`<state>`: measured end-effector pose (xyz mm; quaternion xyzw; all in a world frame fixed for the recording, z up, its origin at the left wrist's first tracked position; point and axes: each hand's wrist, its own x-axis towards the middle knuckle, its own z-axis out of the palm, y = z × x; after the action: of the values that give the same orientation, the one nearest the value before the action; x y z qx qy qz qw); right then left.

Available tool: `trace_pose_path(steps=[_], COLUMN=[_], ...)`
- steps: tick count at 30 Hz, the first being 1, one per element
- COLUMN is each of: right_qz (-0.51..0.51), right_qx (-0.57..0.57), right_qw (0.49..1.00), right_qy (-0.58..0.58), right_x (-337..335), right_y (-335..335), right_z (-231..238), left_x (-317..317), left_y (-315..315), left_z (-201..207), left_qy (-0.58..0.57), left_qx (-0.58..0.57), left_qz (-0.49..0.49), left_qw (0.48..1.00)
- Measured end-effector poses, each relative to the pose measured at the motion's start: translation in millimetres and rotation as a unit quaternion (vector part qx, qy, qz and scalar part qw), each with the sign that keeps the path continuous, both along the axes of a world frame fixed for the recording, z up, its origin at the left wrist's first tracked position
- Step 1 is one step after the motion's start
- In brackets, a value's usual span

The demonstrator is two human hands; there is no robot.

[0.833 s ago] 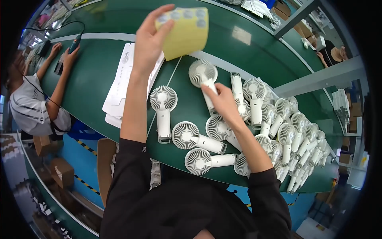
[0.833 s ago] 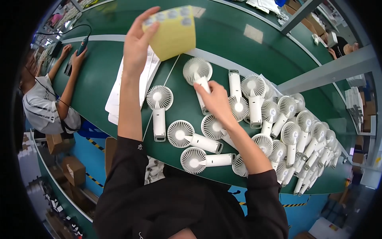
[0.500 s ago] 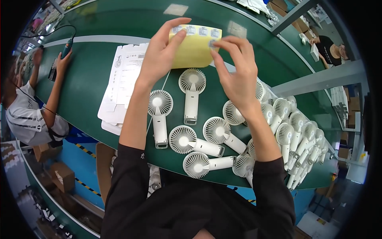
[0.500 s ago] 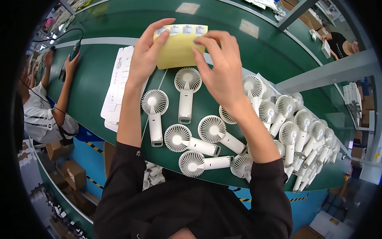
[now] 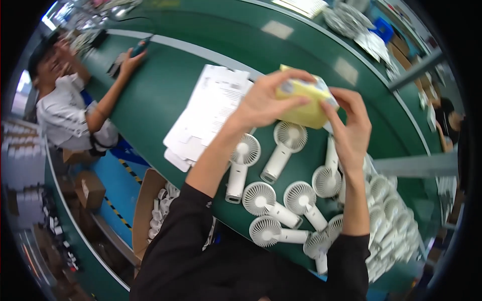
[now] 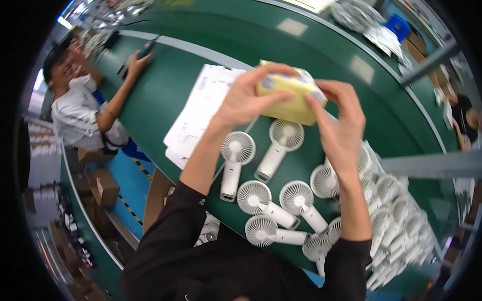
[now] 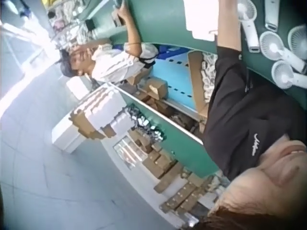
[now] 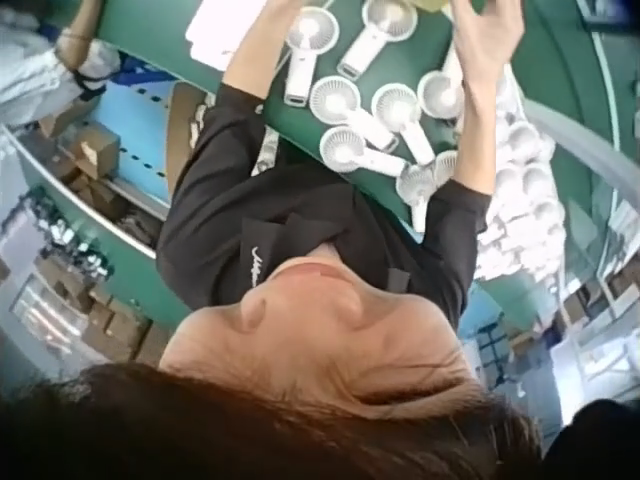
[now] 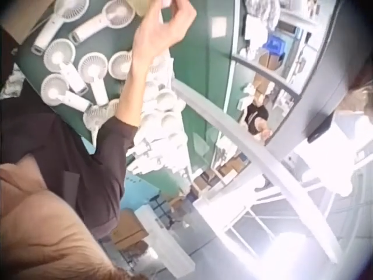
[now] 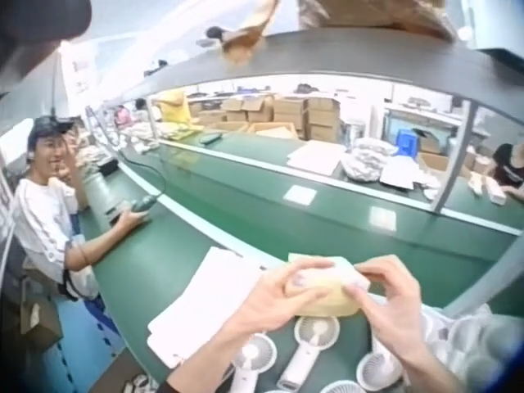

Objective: Applying labels or stickers to white handheld portable fans on an assembly line.

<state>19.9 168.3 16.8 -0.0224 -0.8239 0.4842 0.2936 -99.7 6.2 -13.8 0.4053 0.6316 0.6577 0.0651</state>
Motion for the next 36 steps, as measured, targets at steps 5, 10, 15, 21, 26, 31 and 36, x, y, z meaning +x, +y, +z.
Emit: trace_pose_path(steps=[5, 10, 15, 21, 26, 31, 36], right_qz=[0.014, -0.013, -0.076, -0.048, 0.039, 0.037, 0.032], right_qx=[0.048, 0.157, 0.334, 0.182, -0.046, 0.02, 0.02], right_qw=[0.999, 0.987, 0.927, 0.975, 0.977, 0.972, 0.969], right_qy=[0.009, 0.026, 0.149, 0.115, -0.203, -0.231, -0.243], right_x=[-0.4, 1.1, -20.6, -14.7, 9.7, 9.8, 9.8], right_y=[4.5, -3.8, -2.2, 3.9, -2.5, -3.3, -1.4], right_z=[2.8, 9.4, -16.1, -22.2, -85.1, -95.7, -99.6], left_x=[-1.3, -5.6, -14.5, -32.1, -24.7, -24.3, -20.6], left_y=[-11.0, -10.6, -10.3, -10.9, -7.4, -13.7, -10.8], left_z=[12.6, 5.8, -3.3, -8.7, 9.0, 9.5, 10.1], left_qy=[-0.116, -0.124, -0.086, -0.043, -0.123, -0.099, -0.052], left_qx=[-0.057, -0.019, -0.019, -0.021, 0.053, 0.033, -0.007], left_qz=[-0.034, -0.031, 0.026, 0.137, 0.157, 0.195, 0.226], left_qw=[0.991, 0.992, 0.996, 0.989, 0.979, 0.975, 0.973])
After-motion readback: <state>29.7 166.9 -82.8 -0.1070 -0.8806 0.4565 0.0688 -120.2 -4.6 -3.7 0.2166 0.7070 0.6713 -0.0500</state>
